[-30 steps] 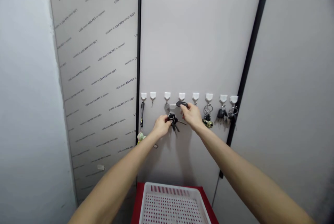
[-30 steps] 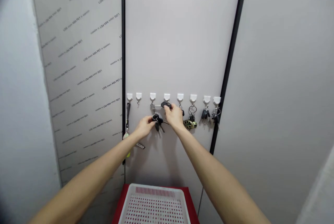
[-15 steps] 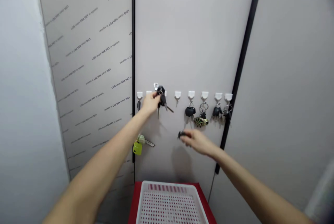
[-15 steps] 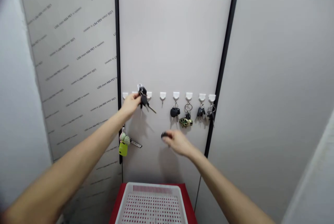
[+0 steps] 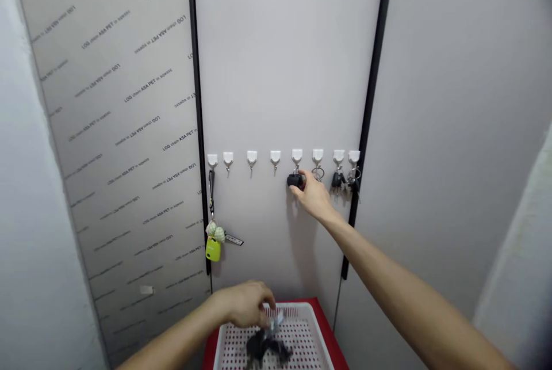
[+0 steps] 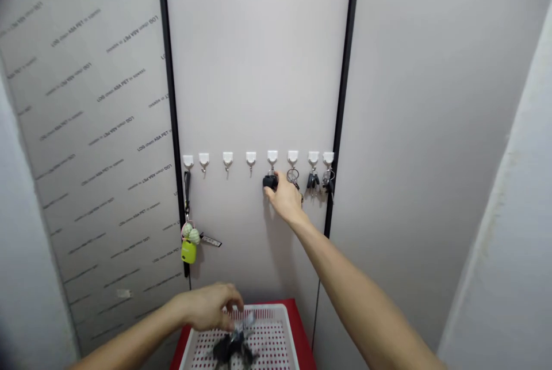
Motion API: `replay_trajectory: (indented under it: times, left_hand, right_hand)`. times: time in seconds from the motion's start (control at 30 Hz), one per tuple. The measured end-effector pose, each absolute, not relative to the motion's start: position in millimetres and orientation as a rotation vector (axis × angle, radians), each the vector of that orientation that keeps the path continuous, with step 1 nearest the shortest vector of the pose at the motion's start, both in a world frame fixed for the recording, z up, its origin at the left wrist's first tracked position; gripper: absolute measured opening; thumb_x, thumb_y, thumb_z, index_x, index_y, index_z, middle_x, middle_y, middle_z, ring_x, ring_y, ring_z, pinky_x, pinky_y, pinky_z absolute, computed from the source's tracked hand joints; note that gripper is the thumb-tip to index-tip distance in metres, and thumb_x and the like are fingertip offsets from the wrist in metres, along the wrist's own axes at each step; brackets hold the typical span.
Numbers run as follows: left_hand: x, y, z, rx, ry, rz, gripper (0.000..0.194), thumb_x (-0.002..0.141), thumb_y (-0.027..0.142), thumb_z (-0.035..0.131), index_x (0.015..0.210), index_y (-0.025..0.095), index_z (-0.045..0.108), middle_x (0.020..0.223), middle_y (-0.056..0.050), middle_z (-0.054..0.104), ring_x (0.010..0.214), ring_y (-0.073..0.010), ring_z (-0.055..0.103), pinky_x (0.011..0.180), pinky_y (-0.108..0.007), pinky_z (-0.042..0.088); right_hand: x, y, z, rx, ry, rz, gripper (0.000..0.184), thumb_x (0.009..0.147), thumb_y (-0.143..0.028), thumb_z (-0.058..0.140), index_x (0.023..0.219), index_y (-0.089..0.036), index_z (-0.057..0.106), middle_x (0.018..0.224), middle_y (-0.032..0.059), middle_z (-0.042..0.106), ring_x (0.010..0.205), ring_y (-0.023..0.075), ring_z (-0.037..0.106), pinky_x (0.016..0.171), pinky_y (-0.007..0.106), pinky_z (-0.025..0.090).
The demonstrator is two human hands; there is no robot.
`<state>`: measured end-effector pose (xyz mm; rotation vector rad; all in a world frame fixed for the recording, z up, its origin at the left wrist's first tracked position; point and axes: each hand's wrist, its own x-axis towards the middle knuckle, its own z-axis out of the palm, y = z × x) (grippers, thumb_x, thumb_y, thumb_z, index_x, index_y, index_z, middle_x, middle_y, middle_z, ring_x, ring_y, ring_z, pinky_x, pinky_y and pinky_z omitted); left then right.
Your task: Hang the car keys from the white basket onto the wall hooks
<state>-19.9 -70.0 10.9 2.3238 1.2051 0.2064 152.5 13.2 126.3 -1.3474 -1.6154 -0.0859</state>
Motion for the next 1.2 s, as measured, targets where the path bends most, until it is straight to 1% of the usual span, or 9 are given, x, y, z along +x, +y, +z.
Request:
replay_trajectory:
  times: [0.23,0.4,0.53,0.63,0.77,0.87,1.0,1.13,1.2]
  left_hand:
    - [-18,-45,56,2.138,1.225,0.75,0.031,0.061,0.027,0.047,0.089,0.015,0.051,0.084,-0.006,0.054,0.073,-0.0134,0.049,0.068,-0.025,0.037]
    - [20,-19,110,1.56,1.011,1.173,0.031,0.069,0.029,0.038,0.095,0.013,0.041,0.092,-0.01,0.05,0.068,-0.0102,0.052,0.06,-0.021,0.039]
    - [55,-5,147,1.314,0.77,1.215,0.032,0.072,0.036,0.03,0.092,0.014,0.04,0.077,-0.007,0.053,0.056,-0.0089,0.052,0.055,-0.022,0.041]
    - [71,6,158,1.391,0.83,1.254,0.024,0.071,0.031,0.035,0.085,0.014,0.045,0.064,-0.002,0.052,0.044,-0.0057,0.047,0.049,-0.021,0.04]
    - [75,22,167,1.672,1.255,1.35,0.025,0.06,0.02,0.048,0.084,0.013,0.047,0.061,-0.002,0.054,0.046,-0.0068,0.047,0.048,-0.02,0.037]
    - [75,26,184,1.868,1.412,1.45,0.034,0.055,0.022,0.052,0.087,0.012,0.047,0.069,-0.005,0.057,0.059,-0.0108,0.051,0.055,-0.023,0.038]
    - [78,19,207,2.031,1.546,1.509,0.026,0.054,0.023,0.051,0.078,0.013,0.052,0.074,-0.007,0.058,0.072,-0.0143,0.051,0.063,-0.026,0.037]
    - [73,17,209,2.07,1.613,1.148,0.015,0.055,0.022,0.048,0.058,0.008,0.054,0.059,-0.009,0.057,0.064,-0.0174,0.053,0.056,-0.027,0.038]
    - [70,21,208,2.039,1.566,1.161,0.016,0.056,0.022,0.047,0.052,0.008,0.052,0.055,-0.01,0.056,0.061,-0.0185,0.053,0.054,-0.027,0.038]
  right_hand:
    - [153,20,167,-0.946,-1.347,0.094,0.02,0.063,-0.029,0.039,0.076,-0.016,0.048,0.06,-0.0007,0.051,0.046,0.0087,0.049,0.045,0.021,0.038]
    - [157,17,187,-0.924,-1.313,0.352,0.005,0.06,-0.02,0.043,0.063,-0.016,0.043,0.046,-0.0054,0.043,0.034,0.0055,0.043,0.037,0.019,0.038]
    - [157,-2,174,-0.903,-1.286,0.634,0.004,0.06,-0.016,0.043,0.06,-0.016,0.039,0.043,-0.0065,0.042,0.033,0.0053,0.043,0.038,0.021,0.041]
    - [163,-11,158,-0.876,-1.351,0.769,0.006,0.061,-0.021,0.043,0.064,-0.016,0.041,0.05,-0.0041,0.048,0.042,0.0074,0.05,0.046,0.023,0.043]
    - [186,-3,136,-1.087,-1.451,0.361,0.026,0.059,-0.033,0.047,0.078,-0.016,0.048,0.072,0.0034,0.055,0.065,0.0135,0.053,0.058,0.027,0.042]
    - [198,13,121,-1.333,-1.502,0.044,0.032,0.055,-0.033,0.049,0.083,-0.017,0.049,0.065,0.0026,0.055,0.061,0.0152,0.051,0.059,0.03,0.039]
    - [199,24,119,-1.406,-1.516,-0.024,0.02,0.059,-0.031,0.044,0.073,-0.019,0.051,0.055,0.0016,0.054,0.053,0.015,0.05,0.053,0.028,0.038]
    - [198,25,146,-1.215,-1.404,0.112,0.023,0.063,-0.028,0.035,0.076,-0.016,0.05,0.054,0.0008,0.053,0.046,0.0118,0.049,0.044,0.023,0.038]
    - [199,25,163,-1.144,-1.377,0.144,0.026,0.063,-0.027,0.034,0.081,-0.016,0.048,0.053,0.0,0.052,0.043,0.0099,0.048,0.041,0.02,0.037]
